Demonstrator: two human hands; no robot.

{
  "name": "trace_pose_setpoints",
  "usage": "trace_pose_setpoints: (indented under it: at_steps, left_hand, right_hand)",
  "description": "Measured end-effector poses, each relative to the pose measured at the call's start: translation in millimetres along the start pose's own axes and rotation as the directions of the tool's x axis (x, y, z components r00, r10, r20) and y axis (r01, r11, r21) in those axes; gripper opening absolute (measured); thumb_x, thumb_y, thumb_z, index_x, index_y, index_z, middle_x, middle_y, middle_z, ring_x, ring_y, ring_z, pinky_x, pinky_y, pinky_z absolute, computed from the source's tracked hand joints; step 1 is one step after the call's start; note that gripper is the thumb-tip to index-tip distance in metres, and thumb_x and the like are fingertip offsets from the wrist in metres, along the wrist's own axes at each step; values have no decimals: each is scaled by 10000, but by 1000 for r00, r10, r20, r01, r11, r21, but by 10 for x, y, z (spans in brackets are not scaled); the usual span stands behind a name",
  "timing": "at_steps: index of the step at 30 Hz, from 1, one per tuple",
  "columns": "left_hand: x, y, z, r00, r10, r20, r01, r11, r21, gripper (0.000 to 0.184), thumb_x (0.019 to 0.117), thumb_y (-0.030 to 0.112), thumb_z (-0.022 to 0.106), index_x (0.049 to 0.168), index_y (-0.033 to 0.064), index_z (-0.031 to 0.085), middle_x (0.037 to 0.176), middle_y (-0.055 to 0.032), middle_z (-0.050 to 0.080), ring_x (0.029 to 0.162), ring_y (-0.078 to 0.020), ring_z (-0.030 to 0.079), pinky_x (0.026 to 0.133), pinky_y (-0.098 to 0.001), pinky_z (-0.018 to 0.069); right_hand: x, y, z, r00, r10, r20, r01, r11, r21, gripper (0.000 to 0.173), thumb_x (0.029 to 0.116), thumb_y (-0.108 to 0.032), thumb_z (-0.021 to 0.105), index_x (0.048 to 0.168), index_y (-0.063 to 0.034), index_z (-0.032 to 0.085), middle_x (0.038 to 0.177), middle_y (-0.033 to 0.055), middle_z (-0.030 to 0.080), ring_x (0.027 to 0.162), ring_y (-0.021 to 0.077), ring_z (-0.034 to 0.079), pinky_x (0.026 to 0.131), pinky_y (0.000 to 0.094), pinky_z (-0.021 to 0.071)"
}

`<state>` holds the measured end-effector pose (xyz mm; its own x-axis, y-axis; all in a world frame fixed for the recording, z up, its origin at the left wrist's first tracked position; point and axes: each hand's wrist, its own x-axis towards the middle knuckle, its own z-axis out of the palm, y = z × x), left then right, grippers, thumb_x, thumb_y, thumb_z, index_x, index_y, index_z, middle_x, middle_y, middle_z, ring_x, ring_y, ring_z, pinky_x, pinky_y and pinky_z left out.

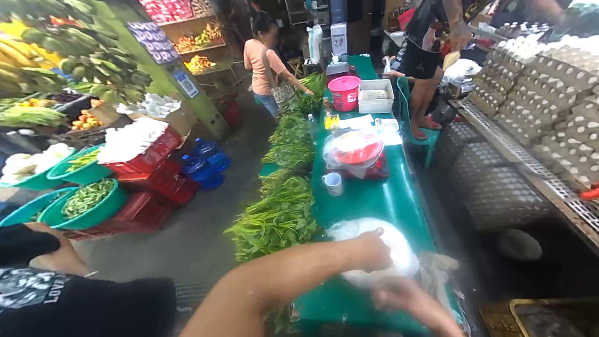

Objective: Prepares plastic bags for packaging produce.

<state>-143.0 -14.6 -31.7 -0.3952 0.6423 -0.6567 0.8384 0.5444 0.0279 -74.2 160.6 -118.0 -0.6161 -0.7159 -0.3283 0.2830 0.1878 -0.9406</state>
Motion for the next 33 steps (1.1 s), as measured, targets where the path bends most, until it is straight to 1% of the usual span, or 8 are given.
trace_pose_setpoints:
  at_steps: [3, 8, 13, 17, 23, 25, 29, 33]
  left_hand:
    - [36, 122, 42, 999, -42, -4, 42, 999, -32, 115, 927, 41, 664, 1007, 45, 747, 996, -135, 728, 990, -347, 669, 1184, -659, 241]
    - [-101, 484, 5, 978, -208, -11, 203, 967, -156, 253, 1010, 25, 475, 1072, -100, 686, 1143, -256, 684, 1123, -430, 635, 1017, -594, 449]
    - [-277, 552, 55, 960, -250, -128, 230, 961, -152, 276, 1032, 29, 426, 1107, -59, 676, 1198, -263, 665, 1151, -447, 626, 912, -624, 496]
    - [-69, 424, 288, 966, -130, -224, 144, 989, 45, 231, 988, 2, 507, 1070, 11, 723, 1118, -150, 715, 1062, -326, 674, 929, -534, 526]
    - [-234, 158, 523, 798, -195, -570, -65, 913, -403, 236, 839, 56, 744, 1073, 38, 719, 1029, -114, 730, 1102, -302, 669, 1153, -607, 347]
    - [-292, 165, 779, 640, -484, -596, -357, 500, -789, 260, 867, 1, 659, 1121, -51, 676, 1127, -179, 712, 1124, -286, 664, 1080, -486, 461]
    - [-6, 381, 986, 436, -878, -199, -791, -268, -550, 310, 840, 107, 454, 1065, 50, 658, 1119, -59, 719, 1037, -127, 641, 844, -359, 492]
    - [-166, 408, 787, 496, -775, -393, -465, 146, -873, 444, 856, 90, 655, 1279, -35, 605, 1241, -207, 665, 1181, -300, 638, 1028, -492, 506]
  right_hand:
    - [-5, -507, -658, 921, -138, -363, 75, 980, -183, 342, 1025, -248, 536, 1261, -22, 639, 1033, 107, 712, 841, 216, 702, 698, 405, 602]
    - [835, -1607, -400, 969, 158, 189, 36, 669, -743, 643, 939, -434, 707, 1434, -60, 540, 1192, 200, 672, 1010, 320, 685, 919, 541, 553]
    - [1386, -1653, 283, 829, 509, 232, 179, 152, -972, 571, 963, -324, 718, 1435, -46, 557, 1377, 266, 592, 1296, 453, 554, 1033, 704, 407]
    - [1518, -1379, -81, 903, 378, 206, 81, 322, -943, 392, 1018, -296, 624, 1240, 25, 662, 1227, 273, 653, 1178, 432, 618, 1008, 670, 448]
    - [1037, -829, -778, 997, 72, -18, -67, 772, -632, 257, 1056, -226, 528, 1096, -4, 649, 835, 123, 612, 667, 201, 571, 640, 421, 516]
    - [841, -584, -629, 975, -101, -196, -6, 876, -481, 273, 1045, -250, 529, 1038, -8, 655, 783, 87, 596, 616, 169, 551, 594, 395, 509]
    - [619, -297, -151, 740, -426, -520, 152, 859, -489, 263, 1003, -230, 566, 984, 11, 669, 809, 80, 631, 618, 141, 583, 590, 357, 543]
    - [585, -321, 17, 564, -686, -460, 209, 658, -724, 246, 980, -209, 568, 939, -2, 694, 825, 63, 696, 744, 115, 673, 718, 323, 588]
